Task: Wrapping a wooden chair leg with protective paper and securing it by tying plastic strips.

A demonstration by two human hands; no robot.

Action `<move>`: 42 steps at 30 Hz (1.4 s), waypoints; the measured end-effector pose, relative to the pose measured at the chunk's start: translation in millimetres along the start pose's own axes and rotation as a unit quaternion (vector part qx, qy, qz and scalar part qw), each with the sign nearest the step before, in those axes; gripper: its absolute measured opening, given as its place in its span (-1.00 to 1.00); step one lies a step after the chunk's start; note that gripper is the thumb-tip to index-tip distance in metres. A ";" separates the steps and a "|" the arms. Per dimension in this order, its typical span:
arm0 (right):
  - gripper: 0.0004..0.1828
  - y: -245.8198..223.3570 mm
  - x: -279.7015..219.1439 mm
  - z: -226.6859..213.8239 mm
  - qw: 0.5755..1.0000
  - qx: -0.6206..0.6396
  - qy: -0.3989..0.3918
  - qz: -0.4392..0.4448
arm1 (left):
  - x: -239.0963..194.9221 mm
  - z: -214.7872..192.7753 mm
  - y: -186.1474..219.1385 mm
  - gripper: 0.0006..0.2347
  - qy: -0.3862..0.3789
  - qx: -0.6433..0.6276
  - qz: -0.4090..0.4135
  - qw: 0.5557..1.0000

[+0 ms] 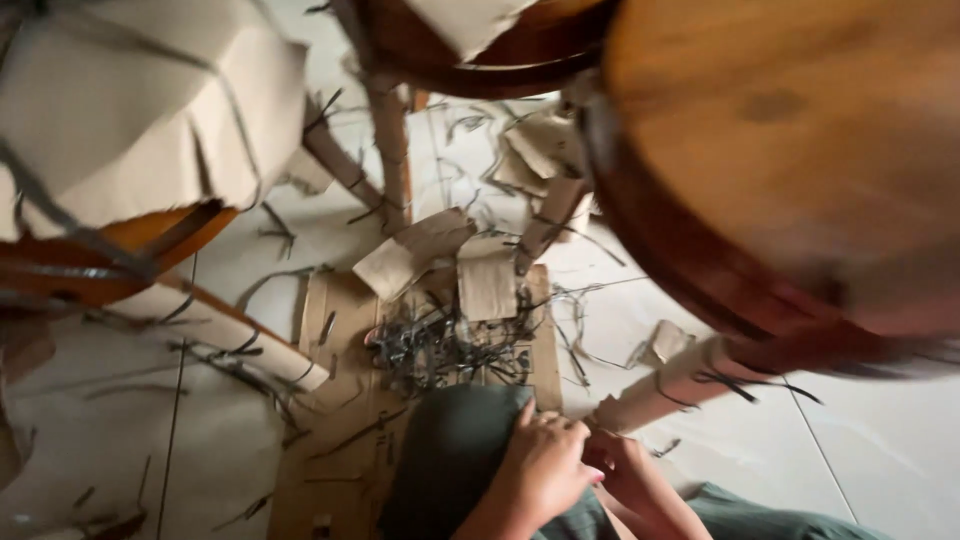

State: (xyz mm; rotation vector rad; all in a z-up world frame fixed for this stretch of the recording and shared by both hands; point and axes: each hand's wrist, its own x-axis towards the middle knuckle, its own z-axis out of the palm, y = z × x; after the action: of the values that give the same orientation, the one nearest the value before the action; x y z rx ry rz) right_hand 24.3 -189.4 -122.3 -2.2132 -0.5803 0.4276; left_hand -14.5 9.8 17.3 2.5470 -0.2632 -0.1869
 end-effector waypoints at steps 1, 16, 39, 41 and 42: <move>-0.76 -3.5 6.5 1.6 1.000 -0.005 -0.009 -0.001 | -0.1 -4.2 0.4 -0.63 0.004 -0.007 -0.007 1.000; -0.74 -11.9 107.2 22.7 0.936 0.288 0.031 0.198 | 27.6 -20.2 -9.5 -0.47 -0.038 0.038 -0.048 0.997; -0.67 -146.6 259.0 72.2 0.919 -0.165 -0.094 -0.346 | 43.4 -91.6 -30.1 -0.60 0.259 -0.353 -0.060 0.897; -0.70 -169.3 261.3 84.2 0.892 -0.206 -0.175 -0.361 | 45.3 -83.7 -32.4 -0.59 0.251 -0.370 -0.057 0.893; -0.69 -180.6 262.6 89.6 0.859 -0.247 -0.249 -0.372 | 46.5 -79.9 -33.5 -0.58 0.240 -0.387 -0.048 0.889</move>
State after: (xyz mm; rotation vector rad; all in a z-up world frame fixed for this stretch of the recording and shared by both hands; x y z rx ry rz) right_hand 153.7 110.7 -69.7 -2.0948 -1.9233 0.4607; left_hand 50.6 68.8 61.4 1.7290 0.1216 0.2609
